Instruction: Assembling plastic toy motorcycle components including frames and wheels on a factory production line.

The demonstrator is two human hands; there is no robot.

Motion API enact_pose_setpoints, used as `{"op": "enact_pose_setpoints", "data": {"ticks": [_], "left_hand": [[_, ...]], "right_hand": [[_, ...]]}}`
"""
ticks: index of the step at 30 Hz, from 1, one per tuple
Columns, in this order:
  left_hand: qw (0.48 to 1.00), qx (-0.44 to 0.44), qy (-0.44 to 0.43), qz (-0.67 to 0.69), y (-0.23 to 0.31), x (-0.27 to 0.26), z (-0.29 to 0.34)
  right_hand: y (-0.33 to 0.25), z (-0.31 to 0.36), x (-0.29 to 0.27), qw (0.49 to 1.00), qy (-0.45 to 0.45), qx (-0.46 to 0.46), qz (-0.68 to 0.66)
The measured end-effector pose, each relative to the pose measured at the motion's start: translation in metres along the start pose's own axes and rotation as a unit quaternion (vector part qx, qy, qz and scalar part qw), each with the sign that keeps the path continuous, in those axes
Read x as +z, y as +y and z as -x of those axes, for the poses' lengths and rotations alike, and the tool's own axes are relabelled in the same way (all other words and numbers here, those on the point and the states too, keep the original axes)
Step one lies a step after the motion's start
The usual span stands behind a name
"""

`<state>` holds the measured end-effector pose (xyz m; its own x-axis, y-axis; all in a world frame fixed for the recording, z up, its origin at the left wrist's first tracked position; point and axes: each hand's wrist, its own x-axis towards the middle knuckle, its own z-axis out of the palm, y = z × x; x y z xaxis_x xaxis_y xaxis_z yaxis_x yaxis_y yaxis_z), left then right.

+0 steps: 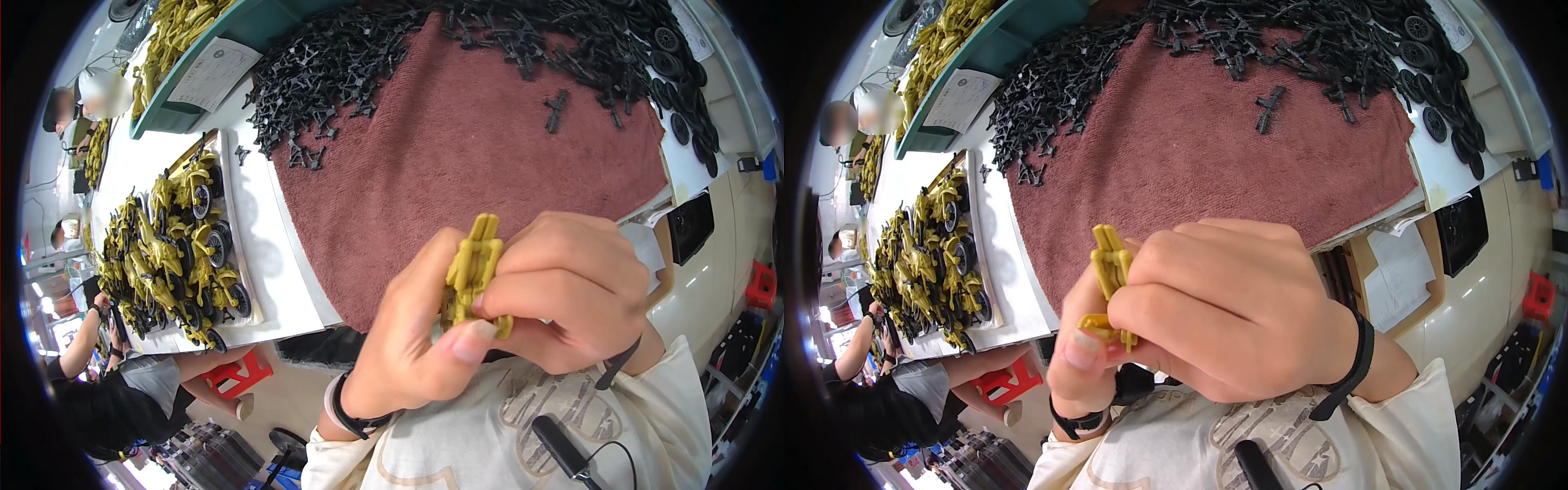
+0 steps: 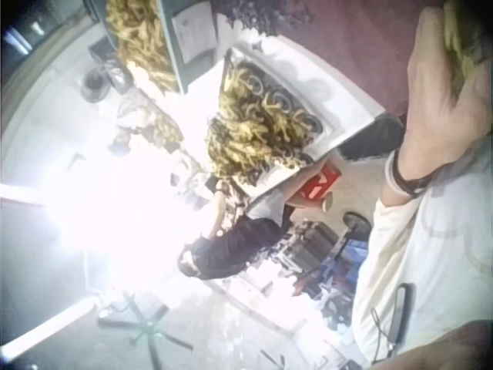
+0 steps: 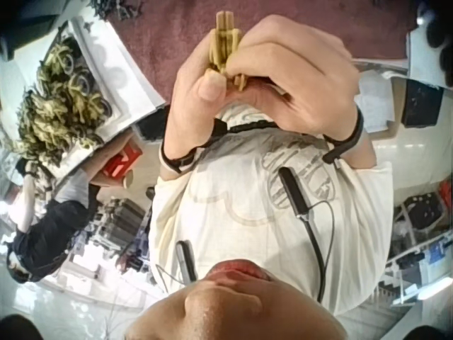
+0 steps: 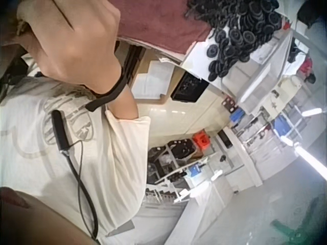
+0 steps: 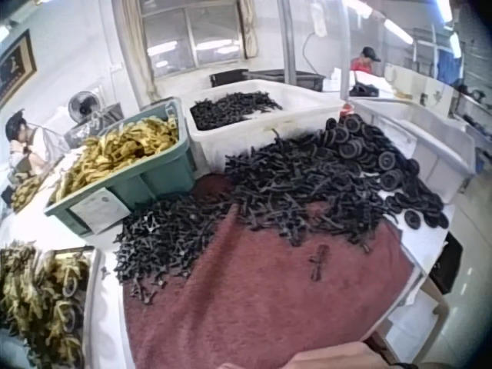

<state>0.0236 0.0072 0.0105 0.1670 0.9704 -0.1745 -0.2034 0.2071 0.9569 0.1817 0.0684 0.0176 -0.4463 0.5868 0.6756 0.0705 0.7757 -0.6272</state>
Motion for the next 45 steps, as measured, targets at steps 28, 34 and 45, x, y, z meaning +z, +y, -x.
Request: {"op": "enact_pose_setpoints", "data": {"ticks": [28, 34, 45], "left_hand": [[0.949, 0.119, 0.199, -0.214, -0.013, -0.06, 0.01], [0.855, 0.163, 0.197, -0.451, -0.005, -0.049, 0.008], [0.819, 0.186, 0.188, -0.509, 0.013, -0.081, 0.018]], "right_hand": [[0.027, 0.005, -0.014, 0.91, 0.114, 0.35, -0.189], [0.02, -0.002, -0.001, 0.927, 0.087, 0.311, -0.19], [0.015, -0.008, 0.031, 0.964, -0.086, 0.216, -0.129]]}}
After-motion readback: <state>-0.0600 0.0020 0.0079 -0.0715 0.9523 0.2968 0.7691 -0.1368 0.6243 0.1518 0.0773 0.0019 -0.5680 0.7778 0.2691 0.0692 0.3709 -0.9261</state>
